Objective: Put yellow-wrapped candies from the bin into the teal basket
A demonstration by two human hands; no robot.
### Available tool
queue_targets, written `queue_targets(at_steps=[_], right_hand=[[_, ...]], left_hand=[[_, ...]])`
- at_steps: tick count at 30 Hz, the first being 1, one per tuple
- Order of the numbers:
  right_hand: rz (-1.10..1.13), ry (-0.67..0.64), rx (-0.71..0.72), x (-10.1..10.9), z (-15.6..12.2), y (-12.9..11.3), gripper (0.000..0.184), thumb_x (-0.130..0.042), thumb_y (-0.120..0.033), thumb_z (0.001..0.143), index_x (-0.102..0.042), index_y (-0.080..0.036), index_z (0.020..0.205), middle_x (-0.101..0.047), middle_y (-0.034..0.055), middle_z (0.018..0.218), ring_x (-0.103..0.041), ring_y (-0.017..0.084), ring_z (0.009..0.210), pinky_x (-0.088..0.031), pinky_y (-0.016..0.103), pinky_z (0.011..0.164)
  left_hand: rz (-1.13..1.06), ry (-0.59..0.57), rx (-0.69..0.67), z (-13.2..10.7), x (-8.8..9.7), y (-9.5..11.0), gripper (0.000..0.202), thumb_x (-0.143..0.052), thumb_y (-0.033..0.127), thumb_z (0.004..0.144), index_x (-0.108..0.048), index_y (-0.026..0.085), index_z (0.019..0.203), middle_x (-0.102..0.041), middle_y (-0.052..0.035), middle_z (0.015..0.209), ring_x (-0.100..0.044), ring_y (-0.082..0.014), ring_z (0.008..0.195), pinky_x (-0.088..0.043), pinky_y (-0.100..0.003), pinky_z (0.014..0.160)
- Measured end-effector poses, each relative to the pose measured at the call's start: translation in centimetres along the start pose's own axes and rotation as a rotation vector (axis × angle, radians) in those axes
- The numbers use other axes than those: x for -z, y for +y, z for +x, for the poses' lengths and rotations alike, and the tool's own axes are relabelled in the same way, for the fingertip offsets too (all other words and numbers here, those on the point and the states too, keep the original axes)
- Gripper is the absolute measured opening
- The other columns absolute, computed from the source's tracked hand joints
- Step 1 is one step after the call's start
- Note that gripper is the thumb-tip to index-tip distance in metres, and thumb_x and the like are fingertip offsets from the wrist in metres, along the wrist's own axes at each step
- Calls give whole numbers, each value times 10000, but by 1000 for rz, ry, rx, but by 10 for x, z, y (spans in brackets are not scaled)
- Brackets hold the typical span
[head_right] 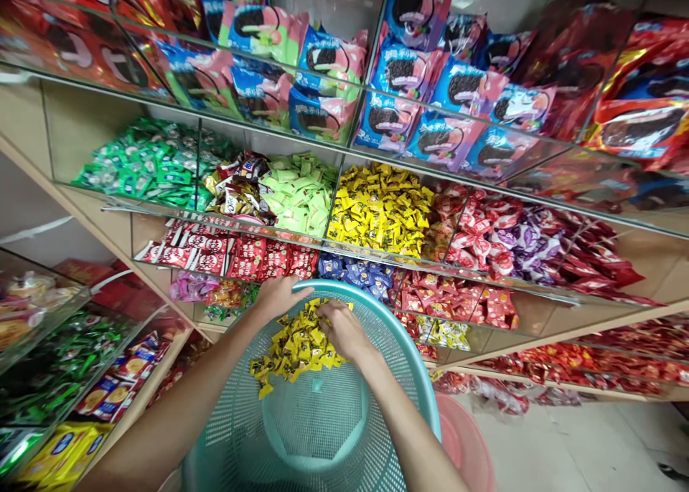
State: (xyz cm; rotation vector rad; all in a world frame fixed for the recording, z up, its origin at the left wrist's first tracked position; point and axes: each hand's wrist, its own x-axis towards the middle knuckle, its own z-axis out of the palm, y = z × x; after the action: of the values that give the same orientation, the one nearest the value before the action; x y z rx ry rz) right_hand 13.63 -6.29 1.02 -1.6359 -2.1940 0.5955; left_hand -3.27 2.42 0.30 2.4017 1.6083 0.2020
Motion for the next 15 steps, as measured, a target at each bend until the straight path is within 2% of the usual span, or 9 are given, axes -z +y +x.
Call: queue_targets(at_steps=[6,12,15], right_hand=[[-207,-199,4,-7,-5,-9,383,-570,-57,683,-615,-209,1032,-539,69,1006,-469,212,974,-375,333,834],[-334,-168,8,-9,-6,-12,330,-504,-6,718,-642,-210,938,-531,84,983,-458,231,962,-367,345,788],[-189,-138,34,-6,-4,-8,279,-584,-75,716,-638,-194,961,-535,82,980,-469,222,960,-370,348,817]], left_hand=[[11,28,-37,0,-2,-1,638,-251,678,795,-638,184,902,-672,-97,810,-621,-235,789,-434,-292,671],[26,36,-42,1,-3,-2,646,-238,690,791,-632,184,871,-670,-84,779,-622,-223,743,-427,-279,638],[27,35,-38,1,-1,-1,642,-241,686,793,-632,184,880,-671,-89,798,-622,-225,767,-426,-280,651]])
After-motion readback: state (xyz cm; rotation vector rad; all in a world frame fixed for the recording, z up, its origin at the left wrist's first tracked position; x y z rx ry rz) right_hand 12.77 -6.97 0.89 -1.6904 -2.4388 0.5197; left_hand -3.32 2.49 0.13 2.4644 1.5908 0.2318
